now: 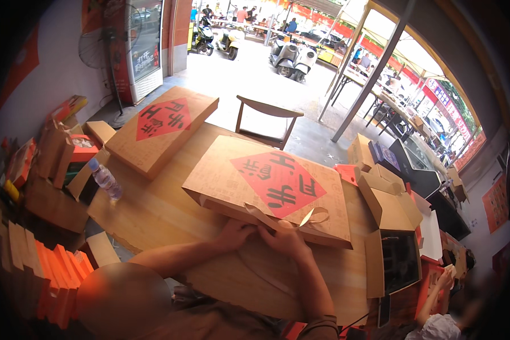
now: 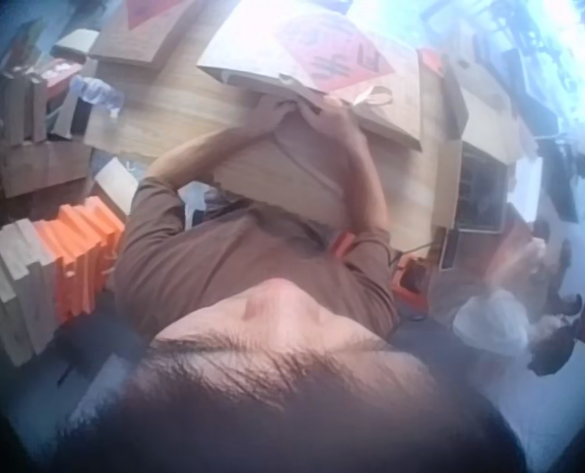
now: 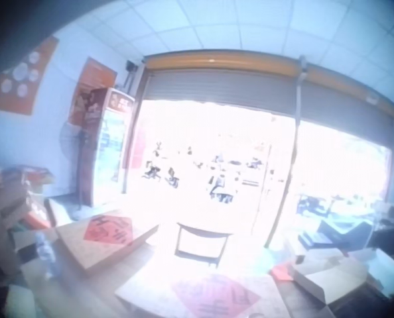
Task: The person assembles a flat cardboard box by folding its sides and securing them with tape. They then place a lid on the box and tie it with a ribbon. The process is repeated for a second box.
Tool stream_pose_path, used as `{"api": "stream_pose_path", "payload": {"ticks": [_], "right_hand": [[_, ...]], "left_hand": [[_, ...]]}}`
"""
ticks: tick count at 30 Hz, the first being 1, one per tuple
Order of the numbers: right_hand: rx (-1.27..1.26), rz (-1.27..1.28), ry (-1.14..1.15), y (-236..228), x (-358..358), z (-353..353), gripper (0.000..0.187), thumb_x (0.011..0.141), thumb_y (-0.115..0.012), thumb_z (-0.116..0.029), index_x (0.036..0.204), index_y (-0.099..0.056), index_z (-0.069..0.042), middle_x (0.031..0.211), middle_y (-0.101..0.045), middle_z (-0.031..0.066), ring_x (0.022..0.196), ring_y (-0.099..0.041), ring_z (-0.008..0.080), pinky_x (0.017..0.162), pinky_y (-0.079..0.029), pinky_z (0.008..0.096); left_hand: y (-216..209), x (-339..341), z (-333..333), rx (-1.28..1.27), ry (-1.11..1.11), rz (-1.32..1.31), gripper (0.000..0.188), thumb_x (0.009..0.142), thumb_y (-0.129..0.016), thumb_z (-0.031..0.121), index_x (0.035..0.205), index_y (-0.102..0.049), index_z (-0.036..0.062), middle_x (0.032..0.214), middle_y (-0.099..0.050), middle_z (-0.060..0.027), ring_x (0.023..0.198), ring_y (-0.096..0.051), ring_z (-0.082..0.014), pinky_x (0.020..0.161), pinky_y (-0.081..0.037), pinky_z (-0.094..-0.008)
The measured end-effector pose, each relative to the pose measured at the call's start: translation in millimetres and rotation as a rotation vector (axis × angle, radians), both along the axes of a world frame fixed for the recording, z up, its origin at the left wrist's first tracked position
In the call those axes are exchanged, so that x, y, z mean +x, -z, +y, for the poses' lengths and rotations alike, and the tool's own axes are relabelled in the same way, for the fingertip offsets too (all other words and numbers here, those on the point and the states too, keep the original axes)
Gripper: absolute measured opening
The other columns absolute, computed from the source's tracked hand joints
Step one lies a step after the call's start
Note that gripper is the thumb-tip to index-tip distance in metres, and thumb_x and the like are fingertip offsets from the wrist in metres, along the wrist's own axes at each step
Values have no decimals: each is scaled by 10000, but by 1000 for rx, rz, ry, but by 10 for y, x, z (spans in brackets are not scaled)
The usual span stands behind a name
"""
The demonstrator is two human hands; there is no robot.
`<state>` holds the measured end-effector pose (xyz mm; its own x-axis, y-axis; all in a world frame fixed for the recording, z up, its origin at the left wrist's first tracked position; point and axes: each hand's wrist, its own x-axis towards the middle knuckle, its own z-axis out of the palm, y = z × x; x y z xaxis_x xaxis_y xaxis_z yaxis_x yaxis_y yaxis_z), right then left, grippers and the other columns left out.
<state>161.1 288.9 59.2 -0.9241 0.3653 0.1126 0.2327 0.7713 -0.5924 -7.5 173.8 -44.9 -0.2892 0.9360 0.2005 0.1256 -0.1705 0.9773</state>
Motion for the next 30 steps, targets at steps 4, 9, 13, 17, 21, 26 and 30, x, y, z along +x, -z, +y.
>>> {"api": "stream_pose_path", "payload": {"ticks": [4,9,13,17,21,26,30], "right_hand": [[145,306,54,95,-46,-38,272,964,-723,-245,1174,-744,-73,921,-757,191,882,-740,381,786,-578,461],[26,220,-42,-89,-82,-83,265,1000,-668,-215,1237,-706,-102,936,-763,151,898,-745,335,831,-576,438],[-233,-61,8,-184,-49,-88,454,1063,-549,-240,1515,-580,-280,1205,-719,209,1080,-698,366,946,-538,477],[-310,-146,42,-399,-71,-142,441,1099,-493,-296,1534,-558,-278,1247,-712,214,1115,-690,344,1000,-517,433],[-286,-243,115,-543,-119,-170,451,1104,-503,-343,1549,-541,-285,1347,-682,207,1202,-654,331,1052,-489,402],[-174,-37,-29,-471,-38,-165,446,1092,-546,-280,1528,-540,-189,1400,-641,195,1268,-622,326,1067,-472,406],[-175,227,7,-519,-90,-254,446,1048,-614,-166,1477,-536,-72,1316,-649,220,1190,-645,376,984,-512,451]], "left_hand": [[37,-91,7,-80,86,-68,218,1004,-677,92,1207,-700,17,1089,-724,-85,941,-699,-170,797,-569,-326],[24,-97,18,-45,-2,-110,394,947,-752,140,1302,-655,-3,1260,-704,-137,1122,-695,-208,887,-595,-363],[6,-82,30,-114,0,-384,363,946,-758,126,1262,-665,-26,1201,-723,-161,1082,-717,-236,888,-604,-362],[-194,-91,-29,-148,134,-546,265,972,-732,81,1204,-676,-34,1031,-749,-140,926,-739,-228,804,-626,-363],[-207,-98,-45,-160,121,-319,244,989,-734,141,1172,-704,-18,966,-766,-111,884,-741,-197,791,-597,-330],[-325,-91,-51,-161,117,-122,247,991,-743,181,1163,-717,6,974,-767,-93,897,-736,-183,790,-590,-338],[-508,-31,-121,-209,95,-41,264,987,-750,199,1173,-717,15,972,-760,-90,898,-729,-185,805,-588,-345]]}}
